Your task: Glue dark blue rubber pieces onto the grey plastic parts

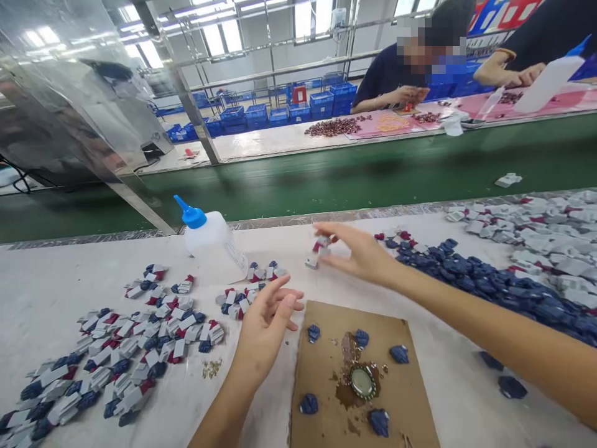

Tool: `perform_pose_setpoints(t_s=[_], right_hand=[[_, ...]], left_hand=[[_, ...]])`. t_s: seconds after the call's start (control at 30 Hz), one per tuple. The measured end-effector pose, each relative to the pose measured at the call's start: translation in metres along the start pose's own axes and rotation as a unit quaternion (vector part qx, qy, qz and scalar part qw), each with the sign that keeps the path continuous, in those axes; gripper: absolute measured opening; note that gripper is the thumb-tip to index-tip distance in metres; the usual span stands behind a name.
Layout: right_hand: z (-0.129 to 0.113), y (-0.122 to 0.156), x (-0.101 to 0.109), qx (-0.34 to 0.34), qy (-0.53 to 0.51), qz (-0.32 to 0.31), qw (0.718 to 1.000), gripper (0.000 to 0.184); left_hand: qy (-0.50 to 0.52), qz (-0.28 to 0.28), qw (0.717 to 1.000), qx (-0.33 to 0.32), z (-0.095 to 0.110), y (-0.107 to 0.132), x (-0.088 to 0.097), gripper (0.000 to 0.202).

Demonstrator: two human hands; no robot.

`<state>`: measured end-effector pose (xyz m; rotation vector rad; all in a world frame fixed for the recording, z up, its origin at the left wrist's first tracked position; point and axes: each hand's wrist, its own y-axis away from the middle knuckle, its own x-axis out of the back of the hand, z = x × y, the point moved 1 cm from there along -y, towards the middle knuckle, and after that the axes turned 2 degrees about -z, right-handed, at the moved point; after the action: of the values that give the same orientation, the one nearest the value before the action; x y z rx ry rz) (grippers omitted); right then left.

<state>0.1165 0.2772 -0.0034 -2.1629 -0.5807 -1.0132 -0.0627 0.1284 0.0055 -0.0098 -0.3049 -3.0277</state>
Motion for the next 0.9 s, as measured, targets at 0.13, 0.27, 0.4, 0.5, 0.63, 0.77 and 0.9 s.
perform_pose_setpoints(t_s=[0.13, 0.27, 0.4, 0.5, 0.63, 0.77, 0.9], right_hand=[[-0.070, 0.053, -0.003, 0.157, -0.063, 0.019, 0.985, 0.048], [-0.084, 0.078, 0.001, 0.231, -0.004, -0.006, 0.973, 0.056], [-0.040, 0.101, 0.032, 0.063, 0.141, 0.027, 0.988, 0.049], [-0.001, 0.129, 0.057, -0.140, 0.215, -0.028, 0.966, 0.038], [0.019, 0.159, 0.067, -0.173, 0.222, -0.096, 0.955, 0.036], [0.012, 0.163, 0.059, -0.175, 0.194, -0.108, 0.959, 0.032], [-0.009, 0.148, 0.053, -0.181, 0.058, -0.101, 0.977, 0.025]], left_hand=[[0.173, -0.132, 0.971, 0.098, -0.003, 0.008, -0.022, 0.052], [0.207, -0.163, 0.960, 0.096, -0.009, 0.014, -0.036, 0.042], [0.182, -0.044, 0.981, 0.057, -0.017, 0.005, -0.033, 0.043], [0.144, 0.000, 0.989, 0.024, -0.017, -0.001, -0.027, 0.044], [0.133, -0.018, 0.990, 0.035, -0.011, 0.003, -0.026, 0.048], [0.161, -0.044, 0.984, 0.058, -0.008, 0.008, -0.030, 0.051], [0.169, -0.048, 0.982, 0.065, -0.009, 0.009, -0.030, 0.062]])
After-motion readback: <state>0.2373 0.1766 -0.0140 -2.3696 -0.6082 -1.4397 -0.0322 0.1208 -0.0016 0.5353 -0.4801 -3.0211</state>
